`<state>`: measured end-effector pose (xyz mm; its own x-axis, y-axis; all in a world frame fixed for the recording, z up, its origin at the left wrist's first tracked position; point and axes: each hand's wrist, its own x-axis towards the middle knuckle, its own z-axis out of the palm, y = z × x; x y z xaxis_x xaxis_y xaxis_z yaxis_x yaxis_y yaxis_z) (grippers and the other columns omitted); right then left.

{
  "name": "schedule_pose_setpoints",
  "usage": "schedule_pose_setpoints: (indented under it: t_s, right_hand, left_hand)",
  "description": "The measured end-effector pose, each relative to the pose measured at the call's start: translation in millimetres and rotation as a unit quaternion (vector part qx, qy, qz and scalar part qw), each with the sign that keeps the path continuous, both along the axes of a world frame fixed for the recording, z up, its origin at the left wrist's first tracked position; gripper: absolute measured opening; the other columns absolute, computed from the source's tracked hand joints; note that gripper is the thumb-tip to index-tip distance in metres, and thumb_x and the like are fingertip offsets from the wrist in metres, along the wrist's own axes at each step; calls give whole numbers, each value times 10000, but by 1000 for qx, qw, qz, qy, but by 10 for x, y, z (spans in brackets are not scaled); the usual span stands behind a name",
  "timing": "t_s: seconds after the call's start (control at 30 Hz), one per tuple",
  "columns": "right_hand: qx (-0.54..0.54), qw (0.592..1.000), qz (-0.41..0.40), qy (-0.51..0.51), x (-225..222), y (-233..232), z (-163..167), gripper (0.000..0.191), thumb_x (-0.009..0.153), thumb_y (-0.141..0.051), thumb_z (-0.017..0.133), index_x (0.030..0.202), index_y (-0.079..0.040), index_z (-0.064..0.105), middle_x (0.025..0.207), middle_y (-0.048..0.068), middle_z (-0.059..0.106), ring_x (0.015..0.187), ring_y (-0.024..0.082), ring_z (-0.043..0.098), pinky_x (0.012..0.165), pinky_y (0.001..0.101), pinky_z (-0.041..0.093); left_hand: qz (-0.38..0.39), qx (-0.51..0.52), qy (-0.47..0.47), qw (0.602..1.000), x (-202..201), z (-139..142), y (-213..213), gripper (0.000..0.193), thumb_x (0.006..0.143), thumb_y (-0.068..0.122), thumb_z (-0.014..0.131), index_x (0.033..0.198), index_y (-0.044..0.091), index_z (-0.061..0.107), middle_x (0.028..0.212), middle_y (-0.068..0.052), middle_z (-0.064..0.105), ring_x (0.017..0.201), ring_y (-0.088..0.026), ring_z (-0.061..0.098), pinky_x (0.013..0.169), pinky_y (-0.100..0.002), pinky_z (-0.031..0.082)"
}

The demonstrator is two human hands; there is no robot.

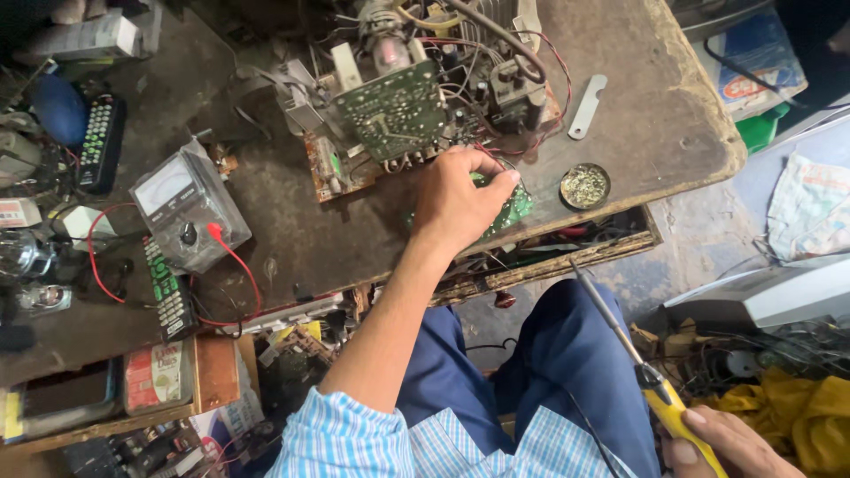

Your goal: The person sits at a cluttered repair workbench holding a green circuit board in one hand and a soldering iron in the other, soldering joints on the board's underside. They reposition and turn the board repeatedly to reach different joints, briefly handle a small component module, and continue soldering across the board.

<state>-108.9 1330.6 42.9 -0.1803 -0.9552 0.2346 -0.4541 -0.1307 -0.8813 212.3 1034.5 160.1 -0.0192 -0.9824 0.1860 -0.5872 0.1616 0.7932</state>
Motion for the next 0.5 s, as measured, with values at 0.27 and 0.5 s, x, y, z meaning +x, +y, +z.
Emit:
schedule_pose_setpoints:
  t_s: [0.27,0.5]
  right_hand:
    - [9,995,-42,95,368,90,395,256,852,-100,770,1094,-26,731,997,167,743,995,224,740,983,327,568]
    - [8,985,-54,162,701,-175,858,247,863,-86,767,1085,12,717,1014,190,740,930,245,752,874,325,599]
  left_hand:
    - [-34,21,14,999,276,0,37,184,792,247,774,827,67,761,987,-132,735,933,-279,717,836,-388,557]
    - [-57,-100,75,991,424,-107,314,157,876,197,748,905,46,719,1105,-117,722,1085,-280,692,976,-376,531]
